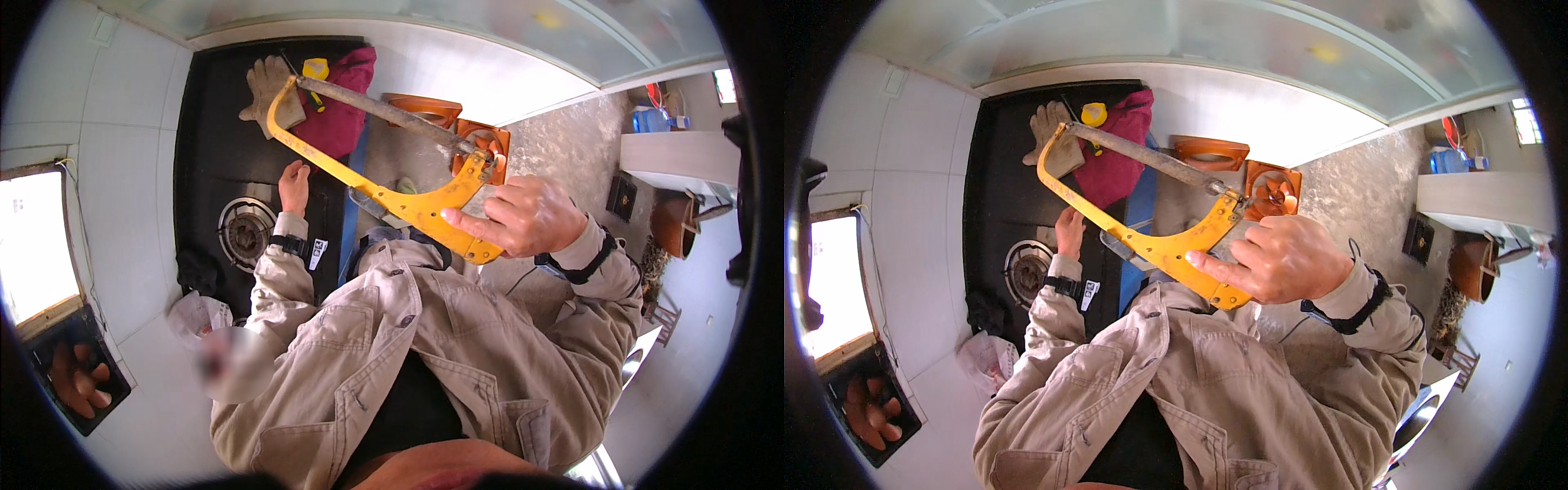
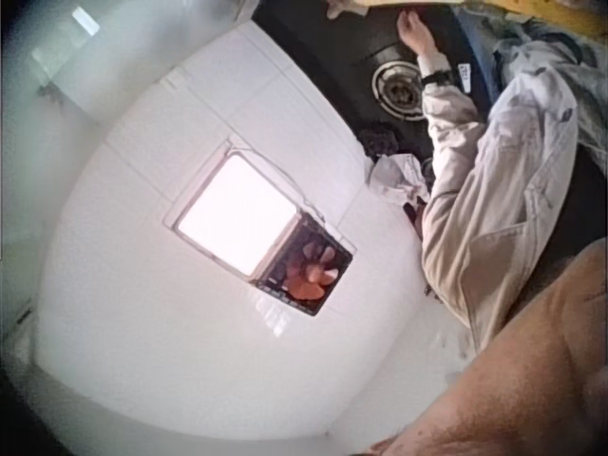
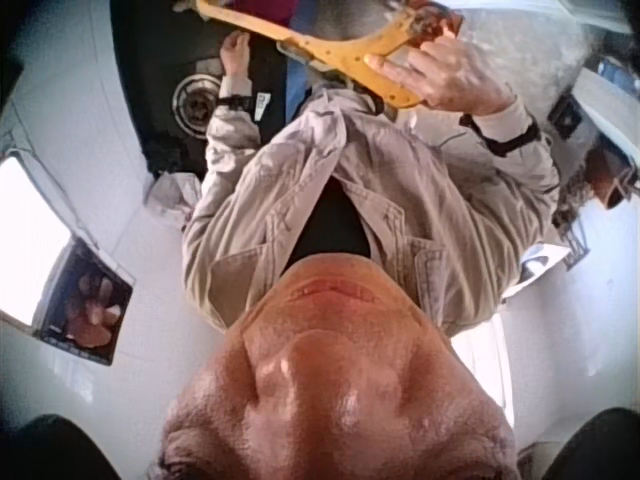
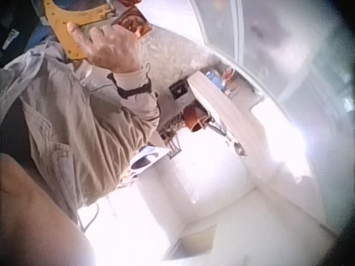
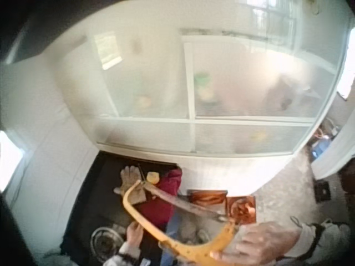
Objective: The person uses a yellow hand saw to cut a wooden frame above a kitchen counter. They repeatedly saw along the edge, pause to inspect the cut, and then continue sawing. After finishing, they wipe the saw blade with a cloth and place the saw on the counter.
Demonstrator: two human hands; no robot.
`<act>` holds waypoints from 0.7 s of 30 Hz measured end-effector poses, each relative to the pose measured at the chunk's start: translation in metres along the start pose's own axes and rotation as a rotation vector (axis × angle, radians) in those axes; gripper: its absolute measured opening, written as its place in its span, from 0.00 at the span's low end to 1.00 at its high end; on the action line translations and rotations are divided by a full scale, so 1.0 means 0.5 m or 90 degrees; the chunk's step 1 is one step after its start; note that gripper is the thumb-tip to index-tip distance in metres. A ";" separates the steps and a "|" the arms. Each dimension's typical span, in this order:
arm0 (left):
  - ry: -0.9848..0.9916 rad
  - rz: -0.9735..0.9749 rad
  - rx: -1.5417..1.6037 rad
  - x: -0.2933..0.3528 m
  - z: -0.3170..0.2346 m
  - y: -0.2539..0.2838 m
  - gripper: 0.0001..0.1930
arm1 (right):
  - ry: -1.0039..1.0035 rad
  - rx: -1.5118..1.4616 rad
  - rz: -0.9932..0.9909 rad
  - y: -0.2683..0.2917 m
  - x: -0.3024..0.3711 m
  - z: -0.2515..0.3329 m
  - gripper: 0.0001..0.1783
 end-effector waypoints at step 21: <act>-0.007 0.923 -0.423 0.847 -0.073 -0.692 0.20 | -0.958 -0.105 -0.285 -0.050 0.585 0.423 0.35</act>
Point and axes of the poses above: each hand's wrist, its own x-axis away from the middle knuckle, its own y-axis out of the back of the hand, z = x × y, the point moved 8 cm from there along -x, towards the middle knuckle, and after that the axes turned 15 degrees about y, right-handed, at the moved point
